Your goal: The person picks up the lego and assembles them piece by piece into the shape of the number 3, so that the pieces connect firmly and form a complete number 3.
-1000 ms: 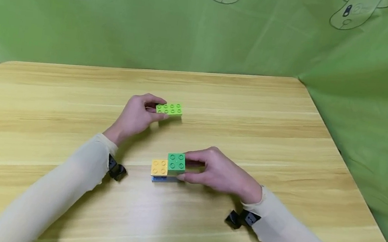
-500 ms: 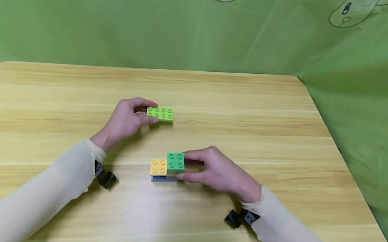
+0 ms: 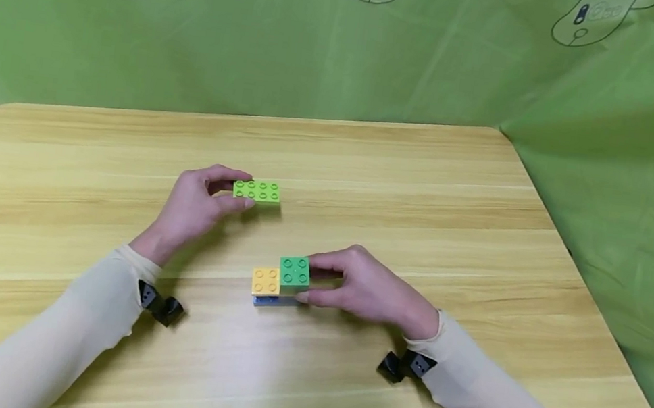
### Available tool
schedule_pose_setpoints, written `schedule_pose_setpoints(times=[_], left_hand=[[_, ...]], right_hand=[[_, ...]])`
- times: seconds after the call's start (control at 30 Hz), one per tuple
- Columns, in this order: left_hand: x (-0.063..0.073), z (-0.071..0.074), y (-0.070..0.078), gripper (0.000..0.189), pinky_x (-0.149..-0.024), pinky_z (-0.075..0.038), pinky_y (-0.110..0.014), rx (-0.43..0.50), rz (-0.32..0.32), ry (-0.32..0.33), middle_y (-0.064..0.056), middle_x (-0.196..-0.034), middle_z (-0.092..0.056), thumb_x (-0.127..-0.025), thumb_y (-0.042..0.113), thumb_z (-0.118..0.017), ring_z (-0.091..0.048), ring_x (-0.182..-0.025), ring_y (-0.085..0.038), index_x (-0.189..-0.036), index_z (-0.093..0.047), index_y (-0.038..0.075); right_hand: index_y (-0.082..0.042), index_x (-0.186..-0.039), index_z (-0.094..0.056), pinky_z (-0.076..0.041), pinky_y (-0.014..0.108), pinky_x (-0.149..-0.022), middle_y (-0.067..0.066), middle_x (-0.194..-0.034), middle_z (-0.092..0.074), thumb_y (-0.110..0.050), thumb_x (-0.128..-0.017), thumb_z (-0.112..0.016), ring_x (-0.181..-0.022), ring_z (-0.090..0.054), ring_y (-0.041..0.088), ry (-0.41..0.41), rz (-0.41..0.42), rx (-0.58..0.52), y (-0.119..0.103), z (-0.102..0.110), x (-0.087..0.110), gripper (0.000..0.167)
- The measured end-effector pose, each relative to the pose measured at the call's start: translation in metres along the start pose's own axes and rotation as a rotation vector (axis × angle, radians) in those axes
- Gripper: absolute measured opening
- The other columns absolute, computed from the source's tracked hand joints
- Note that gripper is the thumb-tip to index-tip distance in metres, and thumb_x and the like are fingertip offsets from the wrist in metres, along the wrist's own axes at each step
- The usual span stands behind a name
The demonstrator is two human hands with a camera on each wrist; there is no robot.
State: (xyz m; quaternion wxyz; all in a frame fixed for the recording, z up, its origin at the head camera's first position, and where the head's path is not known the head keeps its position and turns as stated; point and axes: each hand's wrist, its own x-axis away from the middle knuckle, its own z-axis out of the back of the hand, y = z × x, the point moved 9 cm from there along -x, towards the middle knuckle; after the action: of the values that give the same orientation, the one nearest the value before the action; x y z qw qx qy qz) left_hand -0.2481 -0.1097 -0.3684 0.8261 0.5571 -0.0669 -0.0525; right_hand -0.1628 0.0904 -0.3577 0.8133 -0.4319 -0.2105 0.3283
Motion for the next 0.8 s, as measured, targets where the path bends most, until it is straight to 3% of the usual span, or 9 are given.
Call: schedule_pose_setpoints(times=[0.33, 0.6, 0.8], left_hand=[[0.013, 0.006, -0.001, 0.045, -0.079, -0.053, -0.022, 0.032, 0.061, 0.006, -0.009, -0.116, -0.06, -0.083, 0.018, -0.081, -0.059, -0.105, -0.02, -0.124, -0.066, 0.008], [0.025, 0.006, 0.005, 0.043, -0.08, -0.054, -0.021, 0.132, 0.038, 0.039, -0.009, -0.118, -0.062, -0.083, 0.008, -0.08, -0.062, -0.105, -0.021, -0.123, -0.065, 0.004], [0.033, 0.001, 0.008, 0.043, -0.08, -0.056, -0.026, 0.225, 0.055, 0.015, -0.011, -0.116, -0.065, -0.083, 0.006, -0.079, -0.066, -0.103, -0.019, -0.123, -0.065, 0.005]], right_hand=[[-0.009, -0.118, -0.071, -0.054, 0.031, -0.088, -0.007, -0.11, -0.07, -0.019, -0.086, -0.078, -0.101, -0.065, 0.005, -0.001, -0.004, 0.0, 0.0, 0.0, -0.001, 0.034], [-0.008, -0.119, -0.07, -0.054, 0.032, -0.088, -0.005, -0.111, -0.07, -0.018, -0.086, -0.079, -0.101, -0.065, 0.006, -0.003, -0.005, -0.024, -0.001, -0.001, -0.002, 0.036], [-0.008, -0.119, -0.07, -0.054, 0.031, -0.089, -0.006, -0.111, -0.07, -0.018, -0.086, -0.078, -0.101, -0.065, 0.005, -0.003, -0.026, -0.013, 0.0, 0.0, -0.001, 0.036]])
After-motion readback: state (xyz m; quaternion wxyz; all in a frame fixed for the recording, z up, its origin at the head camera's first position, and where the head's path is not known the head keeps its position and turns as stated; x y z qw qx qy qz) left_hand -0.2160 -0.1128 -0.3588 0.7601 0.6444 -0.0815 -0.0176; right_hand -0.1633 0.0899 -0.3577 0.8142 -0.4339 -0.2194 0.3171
